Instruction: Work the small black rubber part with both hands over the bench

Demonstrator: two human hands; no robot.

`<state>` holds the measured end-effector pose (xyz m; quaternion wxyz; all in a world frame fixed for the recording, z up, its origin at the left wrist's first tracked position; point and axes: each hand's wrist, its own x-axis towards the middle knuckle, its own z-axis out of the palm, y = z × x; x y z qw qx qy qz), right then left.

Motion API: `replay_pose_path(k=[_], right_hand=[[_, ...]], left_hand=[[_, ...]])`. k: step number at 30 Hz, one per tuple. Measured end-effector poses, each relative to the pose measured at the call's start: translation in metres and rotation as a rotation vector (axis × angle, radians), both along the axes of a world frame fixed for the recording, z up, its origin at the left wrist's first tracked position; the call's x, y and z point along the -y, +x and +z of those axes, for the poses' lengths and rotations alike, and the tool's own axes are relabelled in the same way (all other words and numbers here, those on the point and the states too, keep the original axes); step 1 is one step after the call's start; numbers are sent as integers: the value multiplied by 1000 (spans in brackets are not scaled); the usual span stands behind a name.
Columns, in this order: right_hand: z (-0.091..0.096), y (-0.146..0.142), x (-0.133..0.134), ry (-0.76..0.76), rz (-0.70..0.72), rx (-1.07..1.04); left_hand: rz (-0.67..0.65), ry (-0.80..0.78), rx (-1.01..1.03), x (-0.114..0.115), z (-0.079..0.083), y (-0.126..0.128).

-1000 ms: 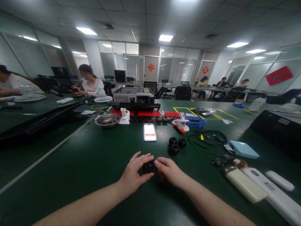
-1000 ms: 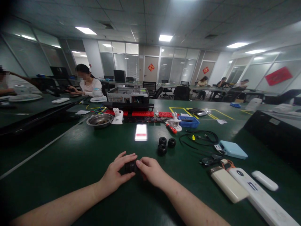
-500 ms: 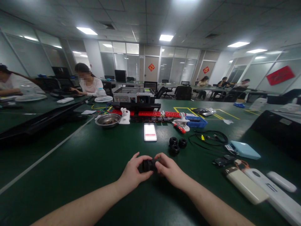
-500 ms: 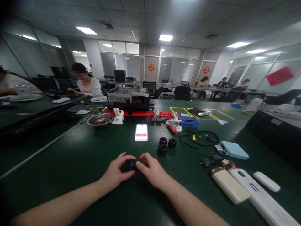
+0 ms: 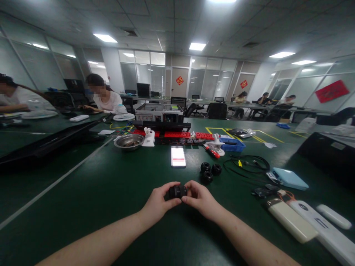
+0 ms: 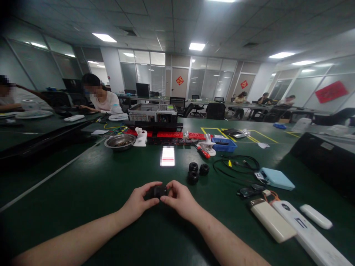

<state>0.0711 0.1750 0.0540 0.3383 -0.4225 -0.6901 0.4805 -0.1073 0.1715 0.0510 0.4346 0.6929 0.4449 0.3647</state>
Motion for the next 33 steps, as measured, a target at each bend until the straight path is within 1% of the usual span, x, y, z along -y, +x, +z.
replay_pose_path(k=[3, 5, 6, 8, 10, 12, 14, 16, 18, 20, 24, 27, 30, 33], right_hand=[[5, 0, 7, 159, -71, 181], [6, 0, 11, 259, -106, 288], [7, 1, 12, 293, -109, 325], [7, 2, 13, 317, -91, 343], [5, 3, 12, 295, -80, 257], [3, 5, 8, 256, -92, 101], [1, 5, 4, 180, -96, -21], [-1, 4, 0, 43, -51, -66], [-2, 3, -2, -84, 1, -83], [-2, 1, -2, -132, 6, -95], [-2, -1, -1, -107, -23, -107], [-2, -1, 0, -66, -34, -115], [0, -1, 2, -4, -49, -96], [5, 0, 7, 131, -68, -4]], left_hand=[[-79, -165, 256, -1, -2, 3], [-114, -266, 349, 0, -3, 5], [-120, -290, 368, 1, -3, 6], [-98, -264, 375, 2, -2, 6], [-49, -186, 335, 2, -2, 6], [-2, -108, 246, 3, -1, 5], [27, -31, 138, 4, -1, 5], [28, 36, 54, 4, 0, 4], [21, 78, 14, 5, 0, 3], [17, 106, -1, 6, -1, 3], [-4, 149, -25, 7, 0, 2], [-7, 137, -37, 8, 0, 1], [-2, 86, 0, 7, -1, 1], [-45, -23, 135, 5, -3, 2]])
